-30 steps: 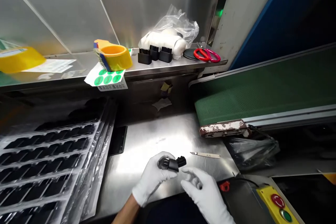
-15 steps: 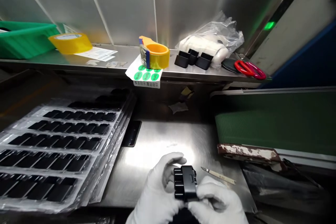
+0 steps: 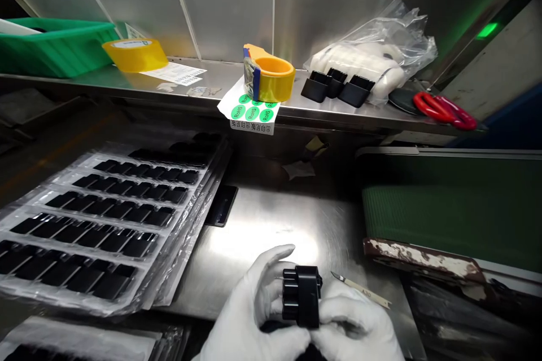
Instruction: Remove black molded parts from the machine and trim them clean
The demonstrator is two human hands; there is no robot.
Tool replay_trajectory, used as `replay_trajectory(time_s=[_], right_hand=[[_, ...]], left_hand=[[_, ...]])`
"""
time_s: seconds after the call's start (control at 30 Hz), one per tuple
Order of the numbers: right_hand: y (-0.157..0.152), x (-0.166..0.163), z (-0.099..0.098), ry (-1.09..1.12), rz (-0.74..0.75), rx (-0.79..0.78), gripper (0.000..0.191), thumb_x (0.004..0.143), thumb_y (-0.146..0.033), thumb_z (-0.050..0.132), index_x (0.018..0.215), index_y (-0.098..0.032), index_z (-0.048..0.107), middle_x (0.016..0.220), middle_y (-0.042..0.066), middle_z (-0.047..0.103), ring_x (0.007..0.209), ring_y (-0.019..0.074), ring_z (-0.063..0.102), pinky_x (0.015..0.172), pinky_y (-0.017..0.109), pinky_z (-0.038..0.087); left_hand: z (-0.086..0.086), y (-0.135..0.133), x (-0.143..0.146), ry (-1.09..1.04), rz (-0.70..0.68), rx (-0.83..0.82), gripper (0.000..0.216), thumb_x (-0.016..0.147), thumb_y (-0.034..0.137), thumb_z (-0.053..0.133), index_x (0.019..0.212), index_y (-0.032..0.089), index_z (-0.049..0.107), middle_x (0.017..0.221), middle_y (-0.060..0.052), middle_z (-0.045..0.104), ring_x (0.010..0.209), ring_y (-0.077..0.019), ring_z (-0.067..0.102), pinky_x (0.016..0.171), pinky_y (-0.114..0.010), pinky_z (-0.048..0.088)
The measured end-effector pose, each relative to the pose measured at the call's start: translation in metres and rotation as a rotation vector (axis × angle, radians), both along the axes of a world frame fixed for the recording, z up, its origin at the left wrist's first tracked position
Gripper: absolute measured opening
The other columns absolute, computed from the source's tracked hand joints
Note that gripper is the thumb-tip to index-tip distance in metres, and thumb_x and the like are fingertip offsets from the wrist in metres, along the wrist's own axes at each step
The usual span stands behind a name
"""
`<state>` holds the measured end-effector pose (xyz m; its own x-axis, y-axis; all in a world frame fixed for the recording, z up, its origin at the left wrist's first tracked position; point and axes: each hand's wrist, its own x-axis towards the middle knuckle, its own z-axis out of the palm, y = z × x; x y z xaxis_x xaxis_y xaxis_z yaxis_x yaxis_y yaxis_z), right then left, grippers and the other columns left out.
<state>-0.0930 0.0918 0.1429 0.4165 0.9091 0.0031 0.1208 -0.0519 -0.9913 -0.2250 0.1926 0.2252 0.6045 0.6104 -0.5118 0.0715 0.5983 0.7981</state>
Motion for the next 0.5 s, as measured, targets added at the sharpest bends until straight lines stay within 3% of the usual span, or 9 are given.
replay_trajectory(time_s=[0.27, 0.5], right_hand=[[-0.0009, 0.0053, 0.0051, -0.084, 0.011, 0.099, 0.018, 0.068, -0.01, 0.07, 0.069, -0.028, 0.075, 0.059, -0.003, 0.054, 0.054, 0.0126, 0.052, 0.053, 0.026, 0.036], [-0.0039, 0.004, -0.0001, -0.207, 0.024, 0.172, 0.017, 0.073, -0.013, 0.067, 0.074, -0.028, 0.075, 0.062, -0.003, 0.055, 0.055, 0.0126, 0.054, 0.055, 0.027, 0.036]], left_hand=[[-0.0081, -0.0014, 0.0035, 0.028, -0.005, 0.017, 0.064, 0.062, 0.002, 0.069, 0.12, 0.024, 0.049, 0.104, -0.005, 0.066, 0.101, -0.0238, 0.064, 0.09, -0.036, 0.05], [-0.0081, 0.0027, 0.0044, 0.08, -0.046, 0.039, 0.054, 0.058, 0.0, 0.069, 0.105, 0.024, 0.06, 0.084, 0.001, 0.068, 0.082, -0.0188, 0.064, 0.076, -0.03, 0.05]])
